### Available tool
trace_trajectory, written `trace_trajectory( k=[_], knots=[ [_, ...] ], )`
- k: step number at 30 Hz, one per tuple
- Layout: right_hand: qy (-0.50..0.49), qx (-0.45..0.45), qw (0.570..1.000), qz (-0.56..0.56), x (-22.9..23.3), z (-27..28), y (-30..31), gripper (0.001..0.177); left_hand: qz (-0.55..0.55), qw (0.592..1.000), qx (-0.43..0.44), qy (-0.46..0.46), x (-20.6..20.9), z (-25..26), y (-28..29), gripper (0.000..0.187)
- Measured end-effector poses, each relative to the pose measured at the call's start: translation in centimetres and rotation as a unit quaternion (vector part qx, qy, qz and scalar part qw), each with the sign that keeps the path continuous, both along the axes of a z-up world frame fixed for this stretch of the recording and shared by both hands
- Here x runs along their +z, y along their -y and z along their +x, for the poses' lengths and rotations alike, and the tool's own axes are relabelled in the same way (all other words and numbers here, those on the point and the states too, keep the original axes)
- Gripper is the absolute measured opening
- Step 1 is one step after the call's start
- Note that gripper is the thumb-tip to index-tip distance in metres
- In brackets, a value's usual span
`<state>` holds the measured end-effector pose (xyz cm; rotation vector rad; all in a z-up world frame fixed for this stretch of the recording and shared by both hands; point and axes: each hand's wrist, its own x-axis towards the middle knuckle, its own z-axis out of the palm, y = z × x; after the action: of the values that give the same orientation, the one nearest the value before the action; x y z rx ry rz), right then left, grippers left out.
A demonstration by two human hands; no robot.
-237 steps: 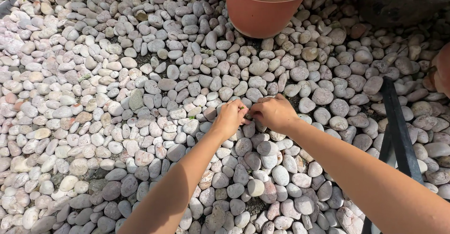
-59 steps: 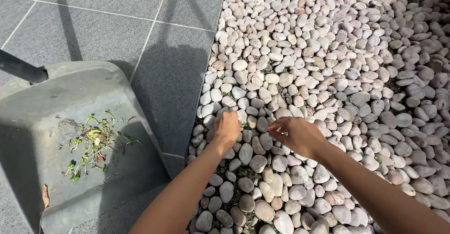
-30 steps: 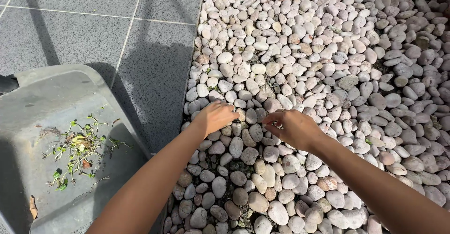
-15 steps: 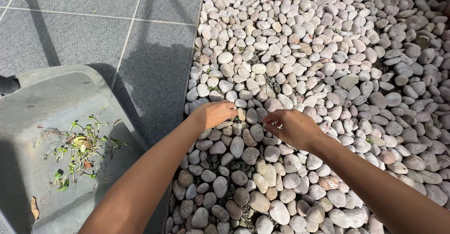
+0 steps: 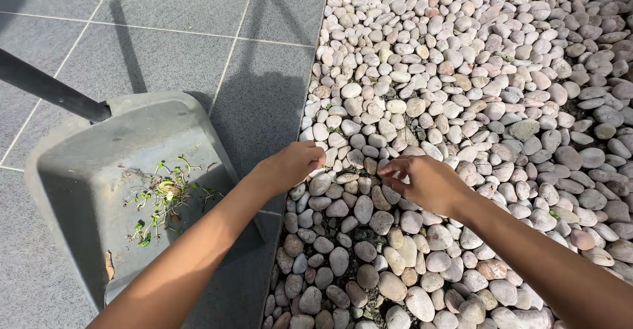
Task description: Picking up weeds and debris from a pebble-covered garden area and disposing of them in a trash can.
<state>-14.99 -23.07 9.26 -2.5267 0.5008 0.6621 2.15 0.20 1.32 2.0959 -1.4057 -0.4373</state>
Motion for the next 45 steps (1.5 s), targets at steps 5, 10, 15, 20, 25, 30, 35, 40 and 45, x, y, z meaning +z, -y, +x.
trace_trajectory(
  k=[5, 10, 15, 20, 25, 30, 35, 40, 45],
  knots=[
    [0.095, 0.131, 0.987, -0.01, 2.3, 3.1, -4.1, 0.034, 0.061, 0.996, 0.064, -0.007, 3.7, 0.5, -8.3, 0.009],
    [0.098, 0.162, 0.981, 0.045, 4.8, 6.1, -9.4, 0.033, 0.282, 0.922, 0.262, -0.034, 10.9, -0.5, -15.6, 0.015],
    [0.097, 0.218, 0.971, -0.001, 6.5, 7.1, -12.4, 0.035, 0.348, 0.897, 0.265, 0.066, 6.2, 1.9, -20.5, 0.01],
    [0.076, 0.204, 0.976, -0.022, 6.8, 6.6, -11.7, 0.031, 0.175, 0.949, 0.222, 0.137, 5.6, 0.1, -14.3, 0.008],
    [0.06, 0.194, 0.977, -0.058, 3.5, 5.4, -7.9, 0.036, 0.061, 0.974, 0.149, 0.16, -0.5, -1.3, -6.2, 0.021],
    [0.025, 0.148, 0.986, -0.076, 4.4, 3.4, -5.9, 0.033, 0.087, 0.965, 0.02, 0.247, -9.8, -1.4, -1.5, 0.02],
    [0.045, 0.144, 0.985, -0.079, 3.6, 1.9, -4.1, 0.035, 0.136, 0.969, 0.015, 0.205, -7.2, -2.5, 0.3, 0.042],
    [-0.011, 0.099, 0.992, -0.076, 4.3, 1.3, -4.0, 0.035, 0.16, 0.959, 0.051, 0.23, -8.4, -2.7, 1.1, 0.035],
    [0.064, 0.133, 0.986, -0.073, 2.3, 0.4, -2.3, 0.033, 0.216, 0.958, 0.025, 0.187, -6.5, -1.3, 1.3, 0.014]
  ],
)
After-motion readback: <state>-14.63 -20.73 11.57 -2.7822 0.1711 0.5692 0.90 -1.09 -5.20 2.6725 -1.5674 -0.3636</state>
